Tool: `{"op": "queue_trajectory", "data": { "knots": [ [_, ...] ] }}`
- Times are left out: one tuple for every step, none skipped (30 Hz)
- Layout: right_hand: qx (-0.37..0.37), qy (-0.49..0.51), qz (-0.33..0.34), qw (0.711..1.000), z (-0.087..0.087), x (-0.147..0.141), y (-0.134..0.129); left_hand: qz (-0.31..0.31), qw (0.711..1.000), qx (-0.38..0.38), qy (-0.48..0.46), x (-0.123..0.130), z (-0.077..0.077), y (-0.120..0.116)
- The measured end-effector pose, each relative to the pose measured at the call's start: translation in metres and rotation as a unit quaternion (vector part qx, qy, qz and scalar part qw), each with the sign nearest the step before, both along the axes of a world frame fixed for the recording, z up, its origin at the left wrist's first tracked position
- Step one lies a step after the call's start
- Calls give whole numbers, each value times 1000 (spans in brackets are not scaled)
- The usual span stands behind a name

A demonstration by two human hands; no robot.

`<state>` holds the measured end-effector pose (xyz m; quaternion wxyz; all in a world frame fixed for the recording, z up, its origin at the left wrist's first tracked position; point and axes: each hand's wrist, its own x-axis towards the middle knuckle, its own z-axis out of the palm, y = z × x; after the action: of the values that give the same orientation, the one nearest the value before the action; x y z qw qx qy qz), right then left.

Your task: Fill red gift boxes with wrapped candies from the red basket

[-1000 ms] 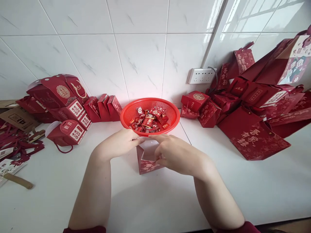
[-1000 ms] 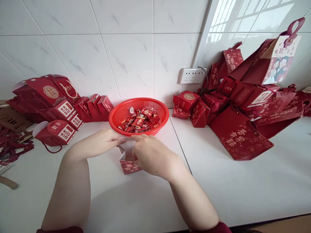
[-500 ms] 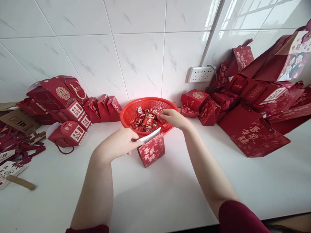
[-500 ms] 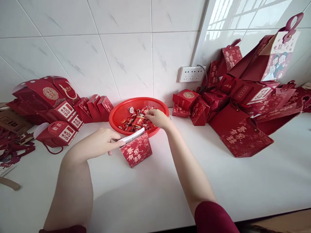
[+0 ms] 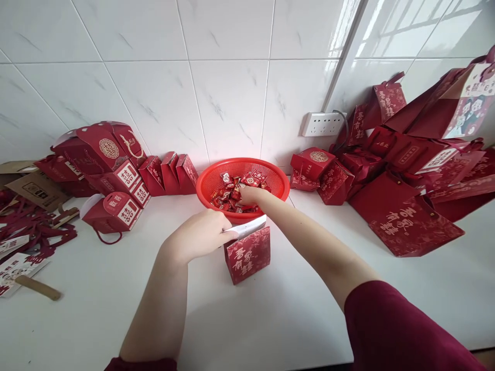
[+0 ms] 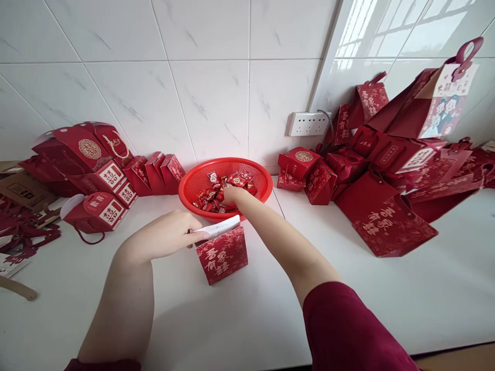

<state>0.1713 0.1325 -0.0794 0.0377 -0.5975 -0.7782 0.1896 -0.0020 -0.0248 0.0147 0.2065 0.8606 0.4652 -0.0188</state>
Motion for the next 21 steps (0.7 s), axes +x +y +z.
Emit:
{"op": "queue_trajectory", "data": {
  "knots": [
    [11, 8, -10, 1000, 1, 1, -1, -7, 1000, -1, -1, 1, -1, 1],
    [24, 21, -22, 999, 4, 2, -2, -18, 1000, -4, -5, 2, -2, 1],
    [41, 40, -34, 998, 7, 6, -5, -31, 999, -10, -12, 2, -3, 1],
    [65, 63, -45, 995, 11, 10, -9, -43, 999, -17, -21, 3, -4, 1],
    [91, 90, -54, 990, 15, 16, -15, -51, 998, -25, -30, 2, -5, 1],
    [115, 121, -59, 984, 18, 23, -23, -52, 997, -31, -39, 2, -6, 1],
    [136, 152, -60, 977, 22, 30, -32, -46, 997, -35, -47, 1, -6, 1],
    [151, 180, -58, 970, 26, 37, -42, -32, 997, -32, -55, 0, -6, 1],
    [159, 213, -50, 963, 29, 44, -54, -11, 998, -23, -66, 0, -6, 1],
    [159, 254, -37, 953, 33, 50, -66, 16, 996, -8, -82, 0, -5, 1],
    [153, 312, -18, 937, 37, 56, -78, 45, 993, 10, -106, 0, -4, 1],
    [136, 404, 9, 905, 41, 60, -90, 72, 987, 29, -138, 1, -3, 2],
    [114, 479, 36, 869, 46, 62, -102, 94, 979, 44, -178, 3, -3, 3],
    [93, 529, 58, 841, 51, 63, -112, 105, 967, 51, -225, 5, -2, 5],
    [77, 558, 74, 823, 56, 63, -122, 104, 954, 47, -277, 8, -2, 6],
    [68, 568, 87, 816, 61, 62, -130, 95, 939, 31, -328, 11, -2, 7],
    [62, 571, 100, 813, 66, 60, -136, 81, 925, 7, -371, 13, -3, 7],
    [56, 574, 114, 809, 69, 58, -141, 66, 913, -21, -401, 15, -3, 7],
    [51, 579, 128, 804, 72, 56, -145, 53, 905, -49, -419, 17, -3, 7],
    [45, 583, 140, 799, 74, 53, -147, 45, 900, -74, -427, 17, -3, 7],
    [41, 583, 149, 797, 75, 52, -148, 43, 898, -91, -428, 17, -2, 7]
  ]
}}
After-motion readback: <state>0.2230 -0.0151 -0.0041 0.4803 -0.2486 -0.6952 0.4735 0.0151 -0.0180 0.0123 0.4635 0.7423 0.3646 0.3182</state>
